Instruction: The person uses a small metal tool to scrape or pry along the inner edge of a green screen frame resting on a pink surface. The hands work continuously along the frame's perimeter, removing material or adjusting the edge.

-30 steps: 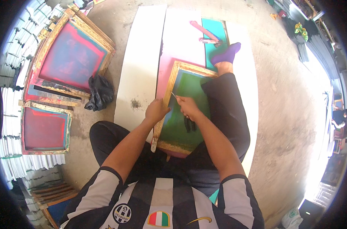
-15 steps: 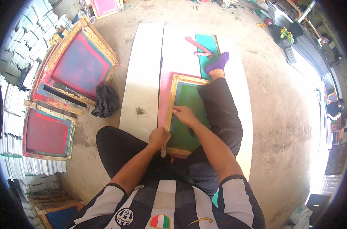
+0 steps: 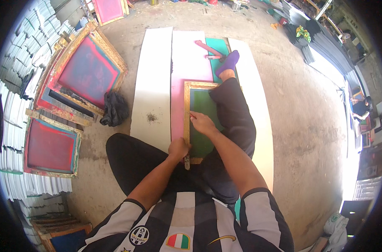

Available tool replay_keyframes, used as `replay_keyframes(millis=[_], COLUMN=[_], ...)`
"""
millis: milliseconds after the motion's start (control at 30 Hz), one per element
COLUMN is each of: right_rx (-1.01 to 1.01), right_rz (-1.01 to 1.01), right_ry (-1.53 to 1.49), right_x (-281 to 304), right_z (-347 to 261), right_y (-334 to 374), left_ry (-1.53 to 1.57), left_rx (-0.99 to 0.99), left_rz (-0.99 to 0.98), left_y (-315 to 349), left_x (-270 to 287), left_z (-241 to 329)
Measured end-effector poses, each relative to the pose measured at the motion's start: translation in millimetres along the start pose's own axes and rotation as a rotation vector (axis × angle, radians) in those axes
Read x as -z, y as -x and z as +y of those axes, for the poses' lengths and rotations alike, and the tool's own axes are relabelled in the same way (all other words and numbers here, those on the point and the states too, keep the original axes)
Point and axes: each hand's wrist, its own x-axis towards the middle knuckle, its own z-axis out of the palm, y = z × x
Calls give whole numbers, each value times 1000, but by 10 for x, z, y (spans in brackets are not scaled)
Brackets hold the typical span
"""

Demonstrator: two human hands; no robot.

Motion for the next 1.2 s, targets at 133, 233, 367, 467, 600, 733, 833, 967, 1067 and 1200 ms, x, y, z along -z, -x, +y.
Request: replay_keyframes(millis=[133, 233, 367, 467, 600, 733, 833, 967, 1067, 1200], right_rx=[-46, -113, -85, -30, -53, -66, -58, -67, -68, -99], right_rz=[-14, -29, 14, 67, 66, 56, 80, 108, 134, 111], right_ry=[34, -3, -34, -41, -2, 63, 65, 151, 210, 255], right_x=[190, 284, 289, 277, 432, 564, 537, 390, 288, 119], right_z=[22, -5, -16, -66, -320, -498, -468, -567, -500, -447], right_y=[39, 112, 234, 321, 540, 552, 457, 186, -20, -301], left_ry=[-8, -52, -95, -94, -160, -253, -278, -243, -225, -213], left_rx=[3, 9, -28, 1, 52, -40, -114, -113, -105, -198], left_rz=[40, 49, 77, 99, 182, 111, -5, 27, -18, -66], left_y=[-67, -120, -236, -315, -439, -824, -832, -950, -932, -1154], left_x=[-39, -4, -46, -16, 181, 474, 622, 588, 772, 953], left_z=[-100, -152, -214, -215, -206, -478, -525, -618, -394, -331])
